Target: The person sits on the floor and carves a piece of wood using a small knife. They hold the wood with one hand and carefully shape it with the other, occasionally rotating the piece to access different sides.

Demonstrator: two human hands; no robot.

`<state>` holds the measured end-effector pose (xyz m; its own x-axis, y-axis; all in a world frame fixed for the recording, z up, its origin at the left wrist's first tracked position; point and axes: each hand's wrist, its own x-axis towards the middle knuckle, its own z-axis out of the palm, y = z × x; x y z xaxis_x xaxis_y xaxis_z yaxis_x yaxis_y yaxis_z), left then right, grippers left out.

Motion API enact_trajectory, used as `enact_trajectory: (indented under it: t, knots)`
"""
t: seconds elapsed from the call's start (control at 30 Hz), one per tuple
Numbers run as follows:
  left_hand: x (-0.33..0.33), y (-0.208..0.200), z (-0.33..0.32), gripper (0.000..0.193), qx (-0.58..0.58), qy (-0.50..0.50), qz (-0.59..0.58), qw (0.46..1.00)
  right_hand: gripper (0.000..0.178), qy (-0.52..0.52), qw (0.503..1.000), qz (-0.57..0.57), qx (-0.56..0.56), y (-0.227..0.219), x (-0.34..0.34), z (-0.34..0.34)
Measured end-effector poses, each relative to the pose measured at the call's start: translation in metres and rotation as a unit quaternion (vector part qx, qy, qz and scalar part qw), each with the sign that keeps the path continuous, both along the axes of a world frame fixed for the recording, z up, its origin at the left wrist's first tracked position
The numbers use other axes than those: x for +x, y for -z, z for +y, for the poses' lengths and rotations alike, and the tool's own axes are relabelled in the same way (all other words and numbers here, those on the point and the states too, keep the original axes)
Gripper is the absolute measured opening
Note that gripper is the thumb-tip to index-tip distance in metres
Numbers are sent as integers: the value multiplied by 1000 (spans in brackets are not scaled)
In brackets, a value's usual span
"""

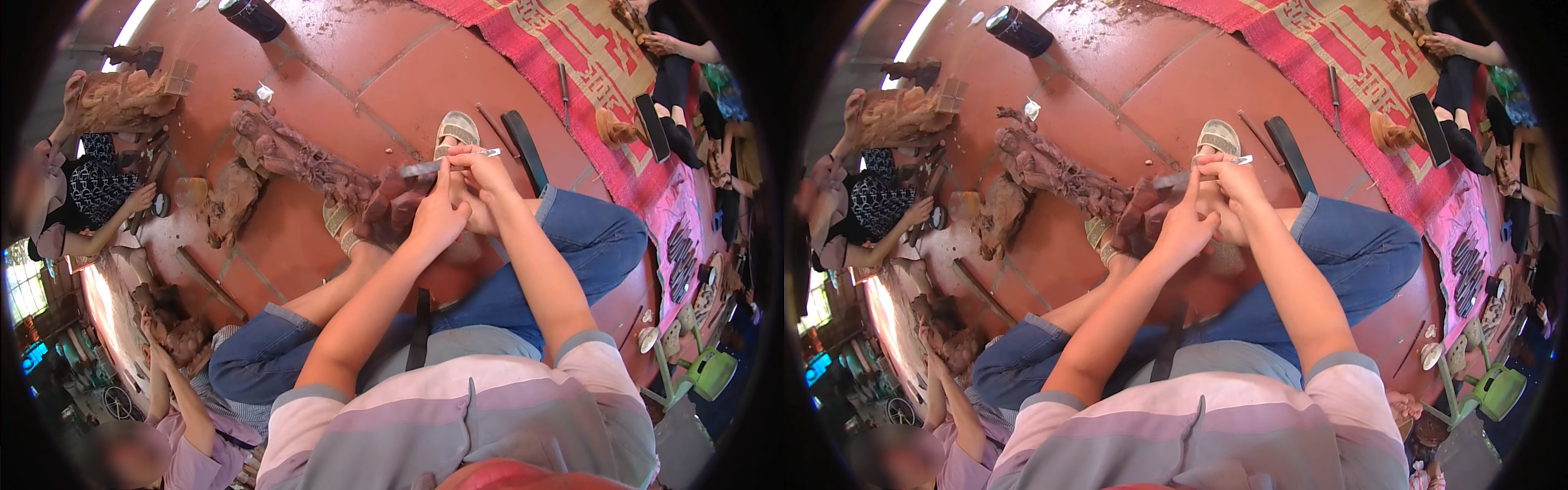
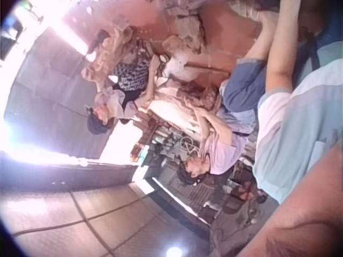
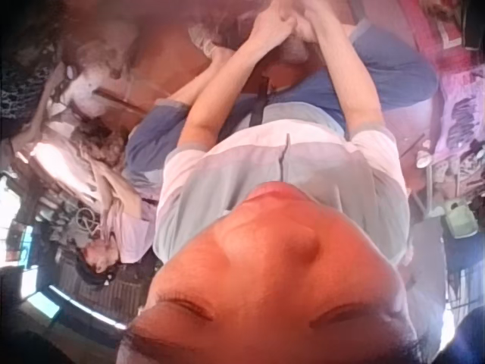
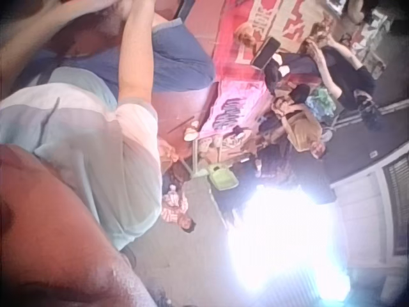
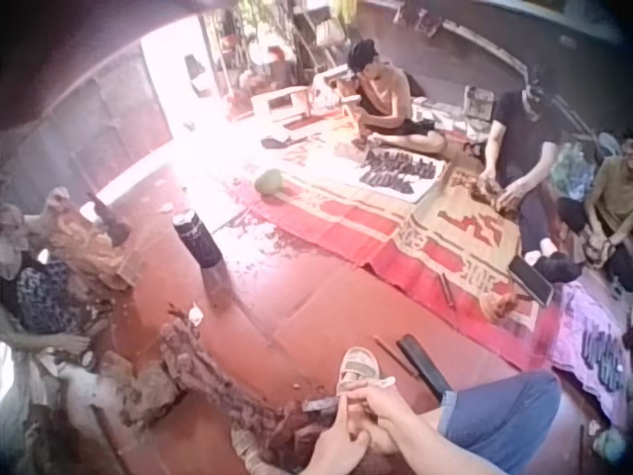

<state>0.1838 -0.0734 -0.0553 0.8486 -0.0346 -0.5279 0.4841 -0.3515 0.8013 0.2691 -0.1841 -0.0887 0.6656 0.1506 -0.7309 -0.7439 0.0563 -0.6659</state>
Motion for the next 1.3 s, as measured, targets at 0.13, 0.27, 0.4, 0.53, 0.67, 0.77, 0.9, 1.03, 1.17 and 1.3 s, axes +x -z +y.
enact_trajectory:
  t: [0.13,0.27,0.4,0.53,0.67,0.77,0.9,1.03,1.17,1.3]
  knots:
    - [-10,9,-6,87,15,-21,-28,999,18,20,997,-64,40,3,-11,15]
    - [-5,-4,1,86,-46,19,29,998,15,-13,1000,-1,11,27,-6,-15]
    - [-14,16,-6,91,106,-33,-103,988,15,1,994,-70,82,11,-12,7]
    - [-9,-20,7,82,-90,36,62,993,15,-52,998,-37,12,30,-8,-27]
    - [-29,8,0,74,22,-23,-160,987,20,28,986,-54,157,-7,-25,-17]
    - [-44,10,-15,63,-75,-119,-184,973,12,86,979,-67,174,-8,-41,-14]
    - [-45,15,-17,44,-295,-278,14,914,11,159,964,-76,201,17,-54,-1]
    - [-46,13,-8,34,-335,-270,73,900,20,135,966,-158,153,18,-45,30]
    - [-58,17,-10,33,-367,-269,99,885,24,53,977,-199,61,33,-57,13]
    - [-49,20,-14,32,-432,-290,95,849,19,86,963,-246,72,9,-45,26]
